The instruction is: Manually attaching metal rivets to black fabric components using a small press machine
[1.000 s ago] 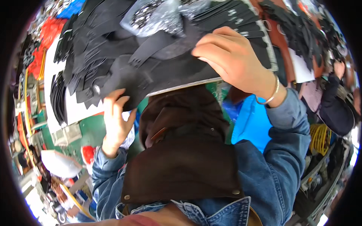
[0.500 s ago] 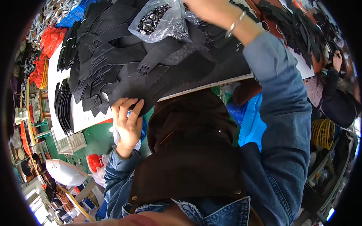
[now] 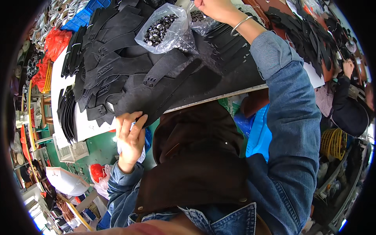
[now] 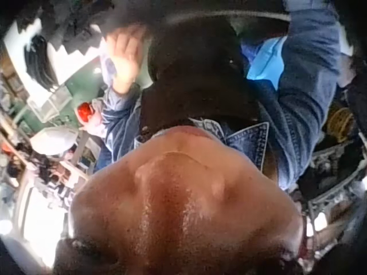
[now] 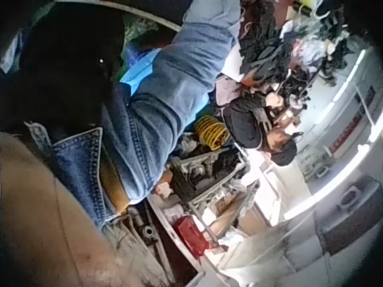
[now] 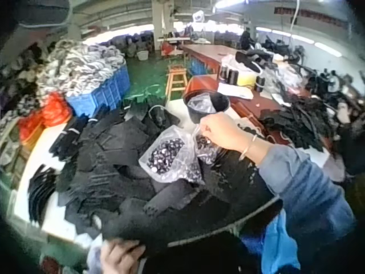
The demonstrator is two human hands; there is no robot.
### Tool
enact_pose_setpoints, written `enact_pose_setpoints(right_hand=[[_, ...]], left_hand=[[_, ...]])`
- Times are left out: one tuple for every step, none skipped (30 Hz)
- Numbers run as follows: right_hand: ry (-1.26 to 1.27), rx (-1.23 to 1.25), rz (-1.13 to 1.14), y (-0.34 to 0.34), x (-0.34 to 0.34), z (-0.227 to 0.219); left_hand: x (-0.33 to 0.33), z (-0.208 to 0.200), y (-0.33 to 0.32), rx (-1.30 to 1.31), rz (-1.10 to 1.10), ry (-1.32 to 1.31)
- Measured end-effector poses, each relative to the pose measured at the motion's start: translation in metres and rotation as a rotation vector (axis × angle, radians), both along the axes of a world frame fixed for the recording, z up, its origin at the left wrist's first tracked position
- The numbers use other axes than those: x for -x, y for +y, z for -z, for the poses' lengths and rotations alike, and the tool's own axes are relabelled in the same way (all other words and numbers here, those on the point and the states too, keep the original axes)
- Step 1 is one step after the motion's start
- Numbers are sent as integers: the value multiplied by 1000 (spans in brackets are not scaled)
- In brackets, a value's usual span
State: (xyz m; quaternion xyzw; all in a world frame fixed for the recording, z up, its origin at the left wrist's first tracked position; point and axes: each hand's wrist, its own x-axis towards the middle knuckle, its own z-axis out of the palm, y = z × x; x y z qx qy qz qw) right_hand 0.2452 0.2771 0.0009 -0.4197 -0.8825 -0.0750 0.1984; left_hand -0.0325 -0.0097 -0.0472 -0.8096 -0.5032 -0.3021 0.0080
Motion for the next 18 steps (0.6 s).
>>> enact_pose_setpoints(right_hand=[[146,83,-18,-1,0,-1],[291,166,-36,-3,0,-2],[292,166,-39,-5,-1,-5],[410,304,-63,-10,0,-9],[524,448,-95,-16,6,-14],[519,456,-108,-26,13,-20],[494,417,-142,-44,26,-30],[470,385,-175,-67,38,-36],[551,565,-203,-98,42,-36],[597,716,-258,-120,45,-34],[632,696,-362,-143,59,-32],[616,719,-449,-161,64,-35],[660,587,-540,-177,71,-28],[684,605,-574,-189,74,-27],[710,623,-608,-196,77,-26],[685,469,-627,-198,83,-24],[664,431,-620,-198,85,-20],[658,389,-621,-198,87,-17]], left_hand=[[-1,-3,0,9,-4,17],[-2,-6,0,10,-6,18],[-3,-8,1,29,7,-45],[-3,-11,0,51,18,-109],[-3,-13,-1,55,4,-110],[-2,-17,-3,114,-5,-214],[-1,-22,-6,172,-24,-319],[0,-24,-5,214,-28,-426],[3,-24,-4,281,-38,-503],[1,-29,-1,389,-68,-614],[0,-33,0,495,-114,-729],[-2,-41,2,564,-114,-843],[-5,-46,5,623,-91,-961],[-5,-47,7,630,-68,-1013],[-6,-48,7,626,-72,-1017],[-7,-47,9,611,-46,-1069],[-8,-46,9,597,-19,-1121],[-9,-49,8,642,-51,-1123]])
